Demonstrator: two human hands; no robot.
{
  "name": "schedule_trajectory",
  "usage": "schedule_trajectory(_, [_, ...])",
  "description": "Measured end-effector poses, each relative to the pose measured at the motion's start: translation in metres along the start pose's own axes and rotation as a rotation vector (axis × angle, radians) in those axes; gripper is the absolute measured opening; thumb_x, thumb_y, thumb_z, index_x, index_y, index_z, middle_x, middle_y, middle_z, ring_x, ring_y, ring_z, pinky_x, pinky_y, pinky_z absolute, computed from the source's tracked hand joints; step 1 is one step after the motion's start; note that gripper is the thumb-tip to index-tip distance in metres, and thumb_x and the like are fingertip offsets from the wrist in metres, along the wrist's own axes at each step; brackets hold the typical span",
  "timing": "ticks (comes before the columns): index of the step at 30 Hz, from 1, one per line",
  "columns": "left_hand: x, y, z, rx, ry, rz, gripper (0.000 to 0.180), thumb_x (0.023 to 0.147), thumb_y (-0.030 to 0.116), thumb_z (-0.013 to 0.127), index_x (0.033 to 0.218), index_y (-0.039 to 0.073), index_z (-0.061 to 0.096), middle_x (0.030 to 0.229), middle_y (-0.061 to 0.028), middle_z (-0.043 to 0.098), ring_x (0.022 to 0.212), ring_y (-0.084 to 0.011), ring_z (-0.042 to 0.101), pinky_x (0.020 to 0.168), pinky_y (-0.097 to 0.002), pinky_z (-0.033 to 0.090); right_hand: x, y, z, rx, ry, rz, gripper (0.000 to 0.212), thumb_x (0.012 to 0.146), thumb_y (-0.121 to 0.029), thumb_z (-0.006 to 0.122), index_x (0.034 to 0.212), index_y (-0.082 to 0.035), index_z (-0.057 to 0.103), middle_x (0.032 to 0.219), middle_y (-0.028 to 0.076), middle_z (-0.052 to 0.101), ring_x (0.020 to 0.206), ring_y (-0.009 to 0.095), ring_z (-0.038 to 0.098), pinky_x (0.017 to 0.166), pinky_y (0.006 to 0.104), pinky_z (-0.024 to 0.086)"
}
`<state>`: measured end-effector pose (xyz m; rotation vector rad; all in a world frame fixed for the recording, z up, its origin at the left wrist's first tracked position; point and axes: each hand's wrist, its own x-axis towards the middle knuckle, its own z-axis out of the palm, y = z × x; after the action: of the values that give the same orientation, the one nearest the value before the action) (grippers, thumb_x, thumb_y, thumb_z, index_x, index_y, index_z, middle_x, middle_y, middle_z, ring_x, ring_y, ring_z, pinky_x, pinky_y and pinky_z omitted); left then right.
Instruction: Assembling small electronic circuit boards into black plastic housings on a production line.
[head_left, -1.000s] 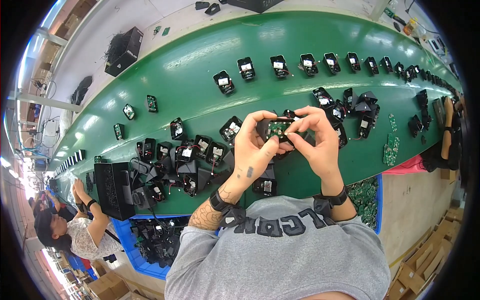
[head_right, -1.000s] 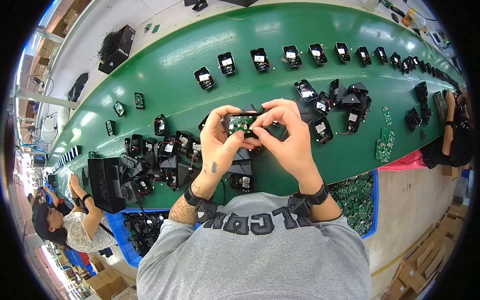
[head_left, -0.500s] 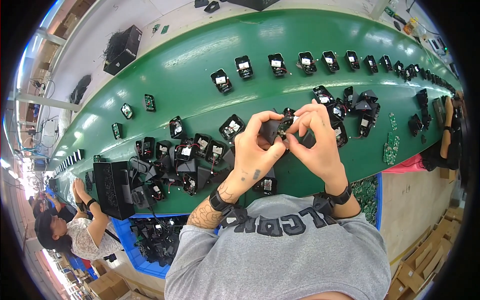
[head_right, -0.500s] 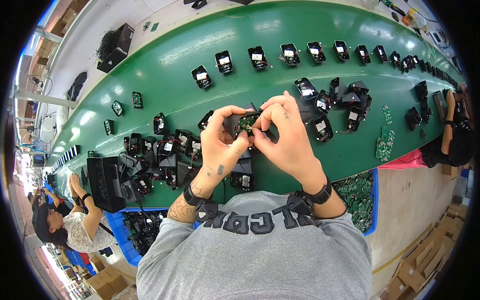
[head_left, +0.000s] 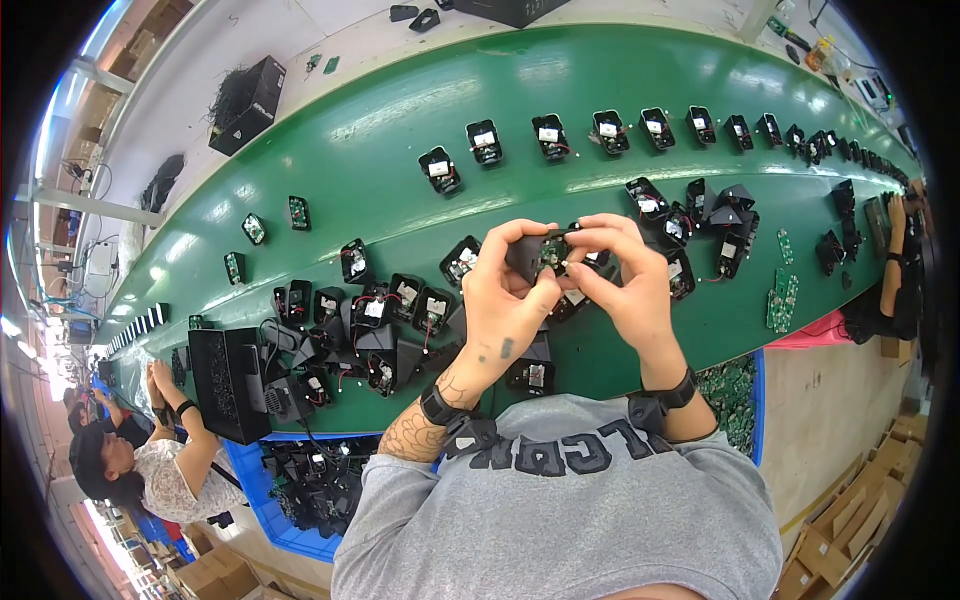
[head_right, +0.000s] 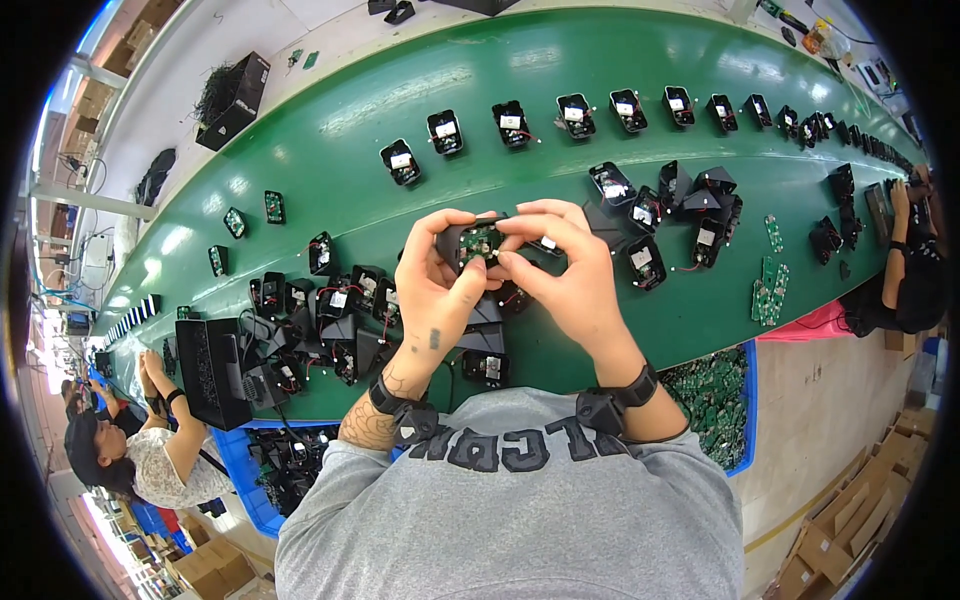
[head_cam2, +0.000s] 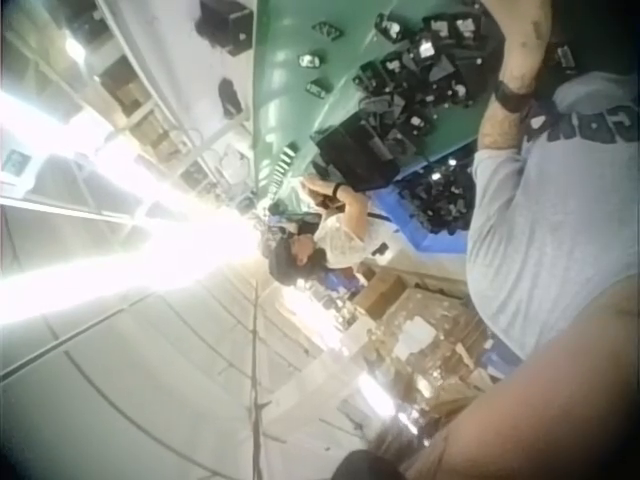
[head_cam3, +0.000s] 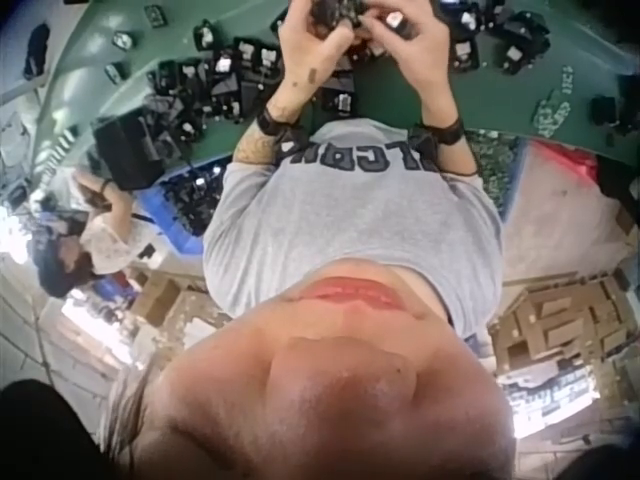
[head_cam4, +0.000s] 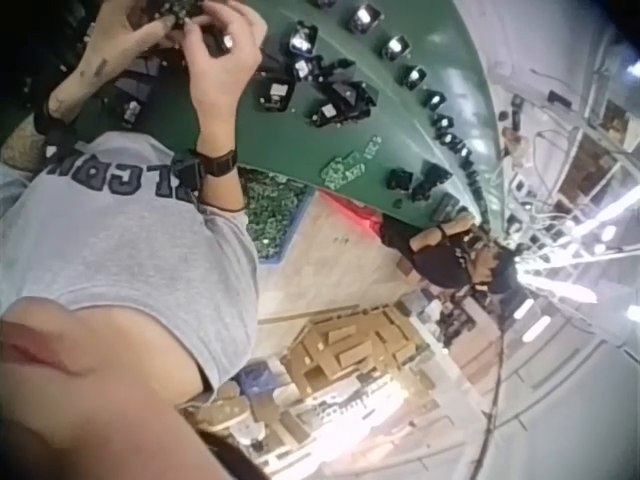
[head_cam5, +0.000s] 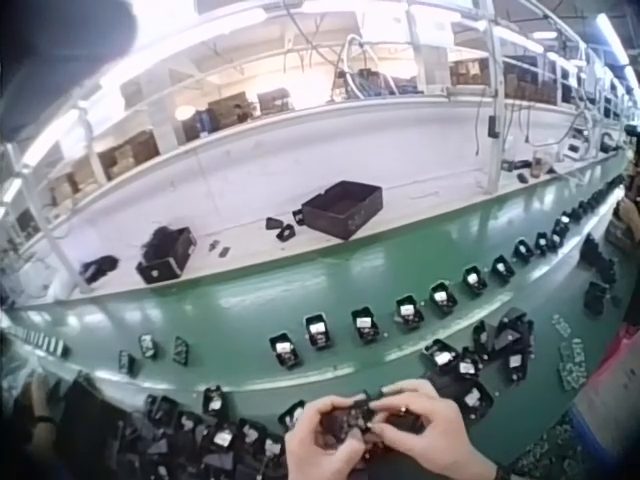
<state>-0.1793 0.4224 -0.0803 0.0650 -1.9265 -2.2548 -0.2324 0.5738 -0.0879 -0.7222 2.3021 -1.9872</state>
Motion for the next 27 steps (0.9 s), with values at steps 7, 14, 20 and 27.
schedule_trajectory(7, [0.003,-0.006,0.001,-0.188,0.048,-0.005,0.035,0.086,-0.006,0.053,0.119,0.0,0.045,0.12,-0.0131,0.057,0.093,-0.0148,0.065,0.078,-0.0284,0.06,-0.004,0.014,0.009,-0.171,0.094,-0.207,0.021,0.069,0.0,0.075,0.088,-0.006,0.072,0.086,0.002,0.066,0.112,0.027,0.055,0.094,0.0398,0.043])
schedule_trajectory(14, [0.006,-0.006,-0.001,-0.176,0.016,-0.096,0.033,0.087,-0.002,0.054,0.119,-0.002,0.045,0.108,-0.0119,0.057,0.088,-0.0157,0.064,0.072,-0.0299,0.062,-0.001,0.026,0.012,-0.037,0.1,-0.357,0.011,0.075,-0.003,0.072,0.084,-0.006,0.067,0.089,0.003,0.061,0.109,0.027,0.054,0.105,0.0469,0.036])
schedule_trajectory(20, [0.009,-0.008,-0.005,-0.301,-0.022,-0.207,0.033,0.087,-0.002,0.055,0.119,-0.003,0.046,0.103,-0.0116,0.057,0.086,-0.0171,0.065,0.069,-0.0321,0.063,-0.005,0.035,0.021,0.304,0.102,-0.26,0.008,0.08,-0.004,0.069,0.087,-0.004,0.064,0.094,0.006,0.06,0.112,0.027,0.052,0.106,0.0465,0.033])
schedule_trajectory(27, [0.003,-0.01,-0.003,-0.143,0.055,-0.075,0.034,0.086,-0.003,0.057,0.118,-0.002,0.047,0.1,-0.0083,0.058,0.084,-0.0106,0.063,0.07,-0.0252,0.059,0.005,0.014,0.009,-0.201,0.017,-0.416,0.01,0.077,-0.002,0.071,0.084,-0.007,0.066,0.096,0.006,0.06,0.116,0.032,0.051,0.106,0.0494,0.032])
